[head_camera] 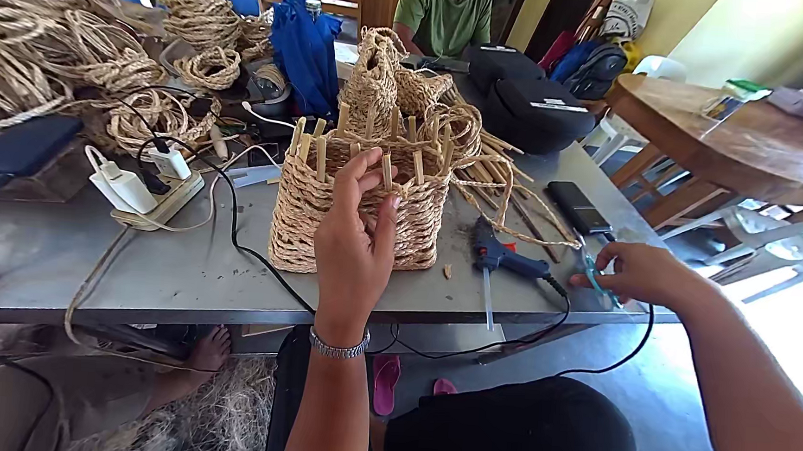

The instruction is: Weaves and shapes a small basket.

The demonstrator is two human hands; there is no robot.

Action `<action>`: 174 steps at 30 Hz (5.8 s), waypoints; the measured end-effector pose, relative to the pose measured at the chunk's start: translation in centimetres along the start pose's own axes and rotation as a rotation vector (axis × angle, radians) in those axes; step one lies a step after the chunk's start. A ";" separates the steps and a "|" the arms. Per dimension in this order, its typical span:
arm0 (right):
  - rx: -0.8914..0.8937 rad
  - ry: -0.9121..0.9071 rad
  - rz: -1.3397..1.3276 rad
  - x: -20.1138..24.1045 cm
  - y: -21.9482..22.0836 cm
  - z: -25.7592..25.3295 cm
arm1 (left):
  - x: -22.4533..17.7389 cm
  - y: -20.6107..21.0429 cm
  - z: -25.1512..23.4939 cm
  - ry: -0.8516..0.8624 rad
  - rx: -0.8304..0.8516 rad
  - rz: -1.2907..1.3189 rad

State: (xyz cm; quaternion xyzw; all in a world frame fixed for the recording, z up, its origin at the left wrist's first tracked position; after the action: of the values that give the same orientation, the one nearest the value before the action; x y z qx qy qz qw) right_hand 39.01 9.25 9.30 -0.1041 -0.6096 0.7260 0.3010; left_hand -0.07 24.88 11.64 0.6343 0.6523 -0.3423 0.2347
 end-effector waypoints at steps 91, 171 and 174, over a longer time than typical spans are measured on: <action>-0.365 -1.246 0.576 32.7 -4.6 5.1 | 0.9 1.2 0.3 -0.012 -0.090 -0.093; -0.453 -0.469 0.065 12.2 5.9 3.3 | -2.2 1.0 -1.1 -0.102 0.136 -0.086; -0.449 -0.442 0.004 11.4 5.6 4.1 | -0.8 0.9 -1.2 -0.098 0.140 -0.119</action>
State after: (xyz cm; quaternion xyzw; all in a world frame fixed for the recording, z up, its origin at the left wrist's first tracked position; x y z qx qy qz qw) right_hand 26.10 11.89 7.45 -0.0088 -0.8051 0.5788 0.1293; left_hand 1.04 25.15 12.89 0.5919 0.6510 -0.4308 0.2008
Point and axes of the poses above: each hand's wrist, its own z-axis away from the middle knuckle, its own y-axis out of the palm, x = y × z, the point moved 5 cm from there along -z, towards the middle knuckle, and after that the axes turned 6 degrees about -y, right-handed, at the moved point
